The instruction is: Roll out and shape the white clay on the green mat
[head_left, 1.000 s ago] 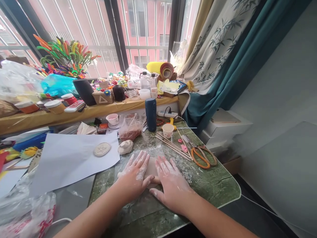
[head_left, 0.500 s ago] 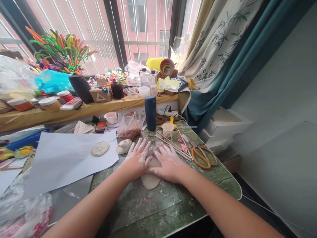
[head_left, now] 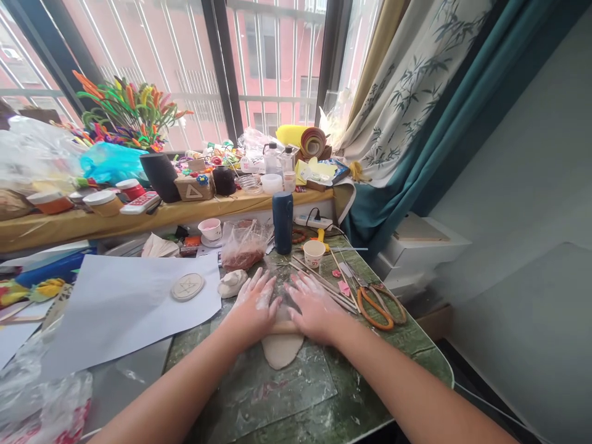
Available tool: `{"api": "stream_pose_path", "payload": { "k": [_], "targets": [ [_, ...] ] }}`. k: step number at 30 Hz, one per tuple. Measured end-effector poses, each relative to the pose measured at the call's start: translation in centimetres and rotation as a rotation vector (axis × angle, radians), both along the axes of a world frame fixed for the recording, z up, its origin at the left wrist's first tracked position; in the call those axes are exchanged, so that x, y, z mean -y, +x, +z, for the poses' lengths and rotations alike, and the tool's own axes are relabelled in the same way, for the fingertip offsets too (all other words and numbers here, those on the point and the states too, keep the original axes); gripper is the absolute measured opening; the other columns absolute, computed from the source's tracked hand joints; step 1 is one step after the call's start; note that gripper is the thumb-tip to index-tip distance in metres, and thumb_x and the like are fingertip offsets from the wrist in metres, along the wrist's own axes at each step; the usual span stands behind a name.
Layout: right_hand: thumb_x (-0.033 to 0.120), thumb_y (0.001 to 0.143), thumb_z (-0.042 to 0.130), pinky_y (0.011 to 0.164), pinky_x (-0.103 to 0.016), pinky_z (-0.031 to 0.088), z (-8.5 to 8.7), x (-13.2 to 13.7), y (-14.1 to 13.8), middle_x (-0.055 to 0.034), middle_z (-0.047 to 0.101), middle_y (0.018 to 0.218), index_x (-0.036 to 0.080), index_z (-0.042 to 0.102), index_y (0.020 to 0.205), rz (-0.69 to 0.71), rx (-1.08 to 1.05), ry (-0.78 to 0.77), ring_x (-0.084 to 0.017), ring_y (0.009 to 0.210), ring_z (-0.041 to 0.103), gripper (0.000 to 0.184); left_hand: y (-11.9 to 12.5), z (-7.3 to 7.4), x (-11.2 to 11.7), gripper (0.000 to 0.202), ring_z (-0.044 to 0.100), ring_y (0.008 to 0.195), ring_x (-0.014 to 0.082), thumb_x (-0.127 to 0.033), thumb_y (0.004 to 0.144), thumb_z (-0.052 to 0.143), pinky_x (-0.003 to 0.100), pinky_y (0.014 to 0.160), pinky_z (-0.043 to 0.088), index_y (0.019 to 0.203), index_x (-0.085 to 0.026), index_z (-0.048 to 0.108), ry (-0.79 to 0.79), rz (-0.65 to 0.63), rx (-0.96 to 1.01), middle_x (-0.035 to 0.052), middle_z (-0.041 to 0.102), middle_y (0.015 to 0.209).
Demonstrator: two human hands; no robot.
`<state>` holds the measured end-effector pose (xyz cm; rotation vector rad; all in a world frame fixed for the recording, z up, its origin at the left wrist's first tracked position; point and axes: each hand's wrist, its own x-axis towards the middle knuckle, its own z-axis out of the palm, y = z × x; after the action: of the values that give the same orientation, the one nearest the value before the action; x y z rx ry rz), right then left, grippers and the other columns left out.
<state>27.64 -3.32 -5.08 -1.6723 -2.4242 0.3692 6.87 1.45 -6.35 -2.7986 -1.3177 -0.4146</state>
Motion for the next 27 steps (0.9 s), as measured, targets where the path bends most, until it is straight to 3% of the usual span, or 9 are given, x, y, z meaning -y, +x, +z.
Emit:
{"api": "stream_pose_path", "payload": {
  "k": [4, 8, 12, 14, 17, 21, 27],
  "targets": [
    [0.046, 0.101, 0.046, 0.126, -0.056, 0.014, -0.8, 3.9, -0.9, -0.0145, 0.015, 0.170, 0.016, 0.028, 0.162, -0.030, -0.023, 0.029, -0.035, 0.157, 0.009, 0.070, -1.2, -0.3, 3.6, 0.064, 0.029, 0.153, 0.0378, -0.048, 0.101, 0.045, 0.065, 0.120, 0.027, 0.154, -0.014, 0.043, -0.013, 0.037, -0.038, 0.0161, 0.040, 0.162],
    [0.039, 0.102, 0.047, 0.125, -0.060, 0.017, -0.6, 7.3, -0.8, -0.0134, 0.019, 0.169, 0.017, 0.037, 0.159, -0.082, -0.032, 0.167, -0.035, 0.157, 0.014, 0.062, -2.5, 0.7, 5.9, 0.063, 0.037, 0.150, 0.0352, -0.047, 0.101, 0.043, 0.061, 0.118, 0.033, 0.156, -0.015, 0.040, -0.082, 0.069, -0.071, 0.0152, 0.040, 0.162],
    [0.026, 0.101, 0.045, 0.125, -0.053, 0.026, -1.4, 10.6, 0.0, -0.0077, 0.029, 0.167, 0.018, 0.043, 0.155, -0.101, -0.038, 0.331, -0.030, 0.155, 0.023, 0.054, -5.4, 1.5, 7.3, 0.063, 0.041, 0.148, 0.0338, -0.043, 0.097, 0.051, 0.055, 0.116, 0.039, 0.156, -0.022, 0.041, -0.060, 0.012, -0.096, 0.0115, 0.039, 0.163],
    [0.024, 0.099, 0.048, 0.124, -0.051, 0.030, -2.7, 12.1, 0.1, -0.0074, 0.032, 0.166, 0.017, 0.041, 0.156, -0.072, -0.025, 0.353, -0.030, 0.154, 0.027, 0.058, -7.0, 0.9, 8.3, 0.067, 0.044, 0.146, 0.0361, -0.046, 0.096, 0.053, 0.056, 0.115, 0.040, 0.158, -0.023, 0.038, -0.039, -0.014, -0.134, 0.0121, 0.042, 0.161],
    [0.029, 0.093, 0.057, 0.123, -0.058, 0.030, -4.6, 13.5, -0.3, -0.0093, 0.025, 0.168, 0.015, 0.028, 0.161, -0.042, 0.003, 0.301, -0.034, 0.154, 0.024, 0.075, -8.3, -0.9, 9.7, 0.080, 0.041, 0.147, 0.0381, -0.049, 0.097, 0.052, 0.055, 0.115, 0.039, 0.164, -0.020, 0.019, 0.024, 0.034, -0.137, 0.0148, 0.039, 0.163],
    [0.038, 0.097, 0.053, 0.126, -0.060, 0.018, -4.6, 12.2, 0.0, -0.0099, 0.013, 0.170, 0.014, 0.018, 0.163, -0.035, 0.006, 0.188, -0.033, 0.157, 0.013, 0.079, -7.8, -2.3, 9.4, 0.086, 0.031, 0.152, 0.0370, -0.050, 0.099, 0.049, 0.052, 0.116, 0.038, 0.166, -0.018, 0.005, 0.066, 0.079, -0.103, 0.0148, 0.031, 0.166],
    [0.050, 0.105, 0.035, 0.127, -0.057, 0.008, -1.6, 5.3, 1.7, -0.0098, 0.016, 0.170, 0.014, 0.021, 0.163, 0.056, -0.020, 0.034, -0.030, 0.158, 0.009, 0.069, -5.9, -0.7, 5.8, 0.070, 0.025, 0.155, 0.0351, -0.051, 0.102, 0.041, 0.056, 0.120, 0.032, 0.162, -0.016, 0.027, 0.046, 0.069, -0.129, 0.0127, 0.036, 0.165]
  ]
}}
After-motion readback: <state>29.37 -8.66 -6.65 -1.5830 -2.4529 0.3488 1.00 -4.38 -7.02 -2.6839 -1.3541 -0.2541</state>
